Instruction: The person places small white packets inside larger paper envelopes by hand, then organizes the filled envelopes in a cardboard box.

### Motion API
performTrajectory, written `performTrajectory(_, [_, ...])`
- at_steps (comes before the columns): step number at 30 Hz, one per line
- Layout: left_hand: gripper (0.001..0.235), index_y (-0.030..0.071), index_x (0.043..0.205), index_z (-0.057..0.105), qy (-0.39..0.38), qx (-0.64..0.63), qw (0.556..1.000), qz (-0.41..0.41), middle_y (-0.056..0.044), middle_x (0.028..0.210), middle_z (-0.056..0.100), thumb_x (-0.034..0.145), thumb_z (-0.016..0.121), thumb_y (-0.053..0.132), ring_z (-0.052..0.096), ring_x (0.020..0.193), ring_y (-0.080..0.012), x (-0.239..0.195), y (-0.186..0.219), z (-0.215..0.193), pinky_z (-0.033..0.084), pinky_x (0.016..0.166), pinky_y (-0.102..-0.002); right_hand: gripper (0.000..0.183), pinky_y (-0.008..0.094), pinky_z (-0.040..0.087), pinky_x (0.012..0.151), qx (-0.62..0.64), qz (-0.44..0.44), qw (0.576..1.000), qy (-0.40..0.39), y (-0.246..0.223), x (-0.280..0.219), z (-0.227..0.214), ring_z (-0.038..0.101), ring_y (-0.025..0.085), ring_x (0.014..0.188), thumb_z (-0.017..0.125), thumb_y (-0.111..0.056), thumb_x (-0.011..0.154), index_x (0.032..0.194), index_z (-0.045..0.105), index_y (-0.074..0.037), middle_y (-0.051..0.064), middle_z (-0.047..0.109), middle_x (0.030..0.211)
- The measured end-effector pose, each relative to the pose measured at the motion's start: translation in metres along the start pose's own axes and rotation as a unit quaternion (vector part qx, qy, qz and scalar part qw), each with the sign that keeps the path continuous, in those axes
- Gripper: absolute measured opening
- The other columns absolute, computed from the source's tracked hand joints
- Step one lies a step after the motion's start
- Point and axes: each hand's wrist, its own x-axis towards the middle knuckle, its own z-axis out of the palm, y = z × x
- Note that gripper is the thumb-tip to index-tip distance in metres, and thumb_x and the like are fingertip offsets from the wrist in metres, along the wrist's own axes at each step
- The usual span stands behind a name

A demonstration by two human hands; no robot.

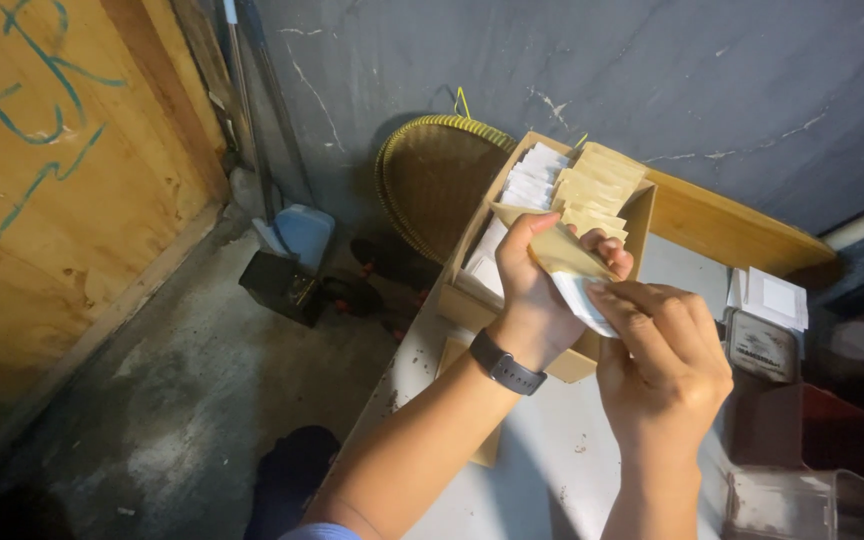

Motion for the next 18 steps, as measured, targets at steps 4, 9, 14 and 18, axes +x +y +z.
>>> performTrajectory(4, [0.024,0.011,0.072,0.044,0.021,0.018,0.999,0.022,-0.011,0.069,0.046,0.073,0.065,0.024,0.054,0.062,-0.0240,-0.005,-0.002,0.005,0.051,0.066,-0.035,0.019,0.038,0.052,0.082,-0.013,0.006,1.000,0.025,0.007,-0.003,0.004,0.066,0.030,0.091,0.070,0.018,0.102,0.102,0.076,0.000,0.013,0.074,0.106])
performTrajectory(9, [0.026,0.012,0.077,0.046,0.038,0.037,0.999,0.007,-0.007,0.071,0.041,0.071,0.065,0.029,0.052,0.064,-0.0234,-0.008,-0.002,0.007,0.050,0.068,-0.036,0.022,0.038,0.053,0.084,-0.002,0.017,1.000,0.026,0.011,-0.005,0.005,0.068,0.030,0.094,0.068,0.023,0.096,0.099,0.073,0.001,0.015,0.073,0.107])
performTrajectory(14, [0.028,0.011,0.079,0.048,-0.010,0.027,1.000,-0.008,-0.005,0.073,0.040,0.074,0.067,0.031,0.052,0.065,-0.0220,-0.008,-0.002,0.004,0.051,0.073,-0.037,0.031,0.040,0.055,0.082,0.029,-0.026,0.998,0.054,0.013,-0.004,0.004,0.068,0.034,0.089,0.057,0.033,0.088,0.093,0.073,0.007,0.019,0.072,0.098])
performTrajectory(18, [0.028,0.010,0.082,0.050,-0.029,0.018,0.999,-0.015,-0.006,0.075,0.041,0.077,0.066,0.032,0.053,0.069,-0.0227,-0.007,-0.002,0.003,0.053,0.074,-0.038,0.023,0.037,0.054,0.080,0.030,-0.004,0.998,0.057,0.015,-0.006,0.008,0.068,0.030,0.089,0.068,0.027,0.092,0.094,0.073,0.005,0.017,0.073,0.100])
